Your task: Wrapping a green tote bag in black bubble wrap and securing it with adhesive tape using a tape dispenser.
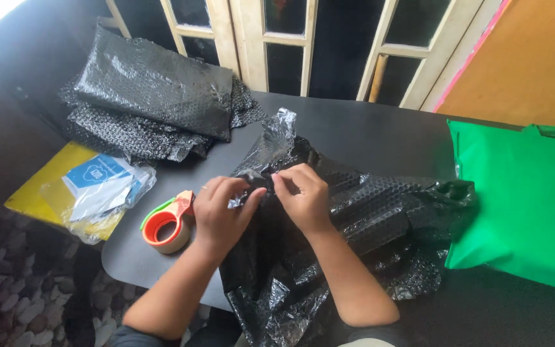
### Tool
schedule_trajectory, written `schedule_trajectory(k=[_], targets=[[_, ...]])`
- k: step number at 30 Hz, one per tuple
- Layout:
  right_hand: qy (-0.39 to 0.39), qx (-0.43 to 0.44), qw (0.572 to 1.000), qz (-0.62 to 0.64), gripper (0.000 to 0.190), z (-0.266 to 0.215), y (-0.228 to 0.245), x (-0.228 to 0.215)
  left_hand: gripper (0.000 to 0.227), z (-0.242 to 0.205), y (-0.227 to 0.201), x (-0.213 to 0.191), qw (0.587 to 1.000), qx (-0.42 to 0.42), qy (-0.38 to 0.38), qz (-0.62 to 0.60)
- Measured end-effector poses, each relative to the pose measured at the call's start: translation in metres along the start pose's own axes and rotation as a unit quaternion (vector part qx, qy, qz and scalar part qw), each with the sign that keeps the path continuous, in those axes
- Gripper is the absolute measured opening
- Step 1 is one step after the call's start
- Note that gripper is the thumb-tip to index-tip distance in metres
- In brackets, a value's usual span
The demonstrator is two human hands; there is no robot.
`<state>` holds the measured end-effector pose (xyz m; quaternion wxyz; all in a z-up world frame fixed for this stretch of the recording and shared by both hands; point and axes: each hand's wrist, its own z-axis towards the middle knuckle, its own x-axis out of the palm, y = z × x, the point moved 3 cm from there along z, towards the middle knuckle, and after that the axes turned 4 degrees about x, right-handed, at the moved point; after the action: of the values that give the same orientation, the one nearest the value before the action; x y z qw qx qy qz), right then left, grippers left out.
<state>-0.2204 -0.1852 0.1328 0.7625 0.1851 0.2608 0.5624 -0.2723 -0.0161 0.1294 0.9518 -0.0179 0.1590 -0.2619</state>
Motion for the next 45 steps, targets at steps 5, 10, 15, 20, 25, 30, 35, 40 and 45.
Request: schedule_trajectory(k=[5,10,15,20,25,30,35,40,45], targets=[[-0.019,-0.046,0.999,0.002,0.009,-0.008,0.010,0.003,0.016,0.003,-0.009,0.008,0.986,-0.144,0.002,-0.083],[0.007,-0.009,1.000,0.029,0.011,-0.006,-0.003,0.000,0.008,-0.002,-0.010,0.008,0.939,-0.268,0.051,-0.212],[0.040,0.064,0.995,0.072,0.015,-0.007,-0.020,0.007,0.007,-0.012,-0.001,0.009,0.913,-0.313,0.082,-0.247],[0.053,0.074,0.993,0.078,0.020,-0.009,-0.033,0.013,0.005,-0.021,0.013,0.001,0.886,-0.346,0.114,-0.288],[0.086,0.074,0.990,0.085,0.020,-0.014,-0.036,0.022,0.004,-0.026,0.028,-0.019,0.877,-0.326,0.190,-0.297],[0.111,0.072,0.987,0.094,0.020,-0.014,-0.033,0.024,0.003,-0.023,0.040,-0.043,0.872,-0.304,0.255,-0.286],[0.134,0.067,0.984,0.097,0.019,-0.012,-0.030,0.018,0.007,0.008,0.043,-0.071,0.859,-0.217,0.363,-0.289],[0.129,0.064,0.986,0.086,0.018,-0.010,-0.042,0.019,0.009,0.019,0.042,-0.080,0.843,-0.189,0.392,-0.316],[0.120,0.073,0.986,0.086,0.024,-0.009,-0.031,0.011,0.011,0.027,0.038,-0.081,0.843,-0.190,0.370,-0.340]])
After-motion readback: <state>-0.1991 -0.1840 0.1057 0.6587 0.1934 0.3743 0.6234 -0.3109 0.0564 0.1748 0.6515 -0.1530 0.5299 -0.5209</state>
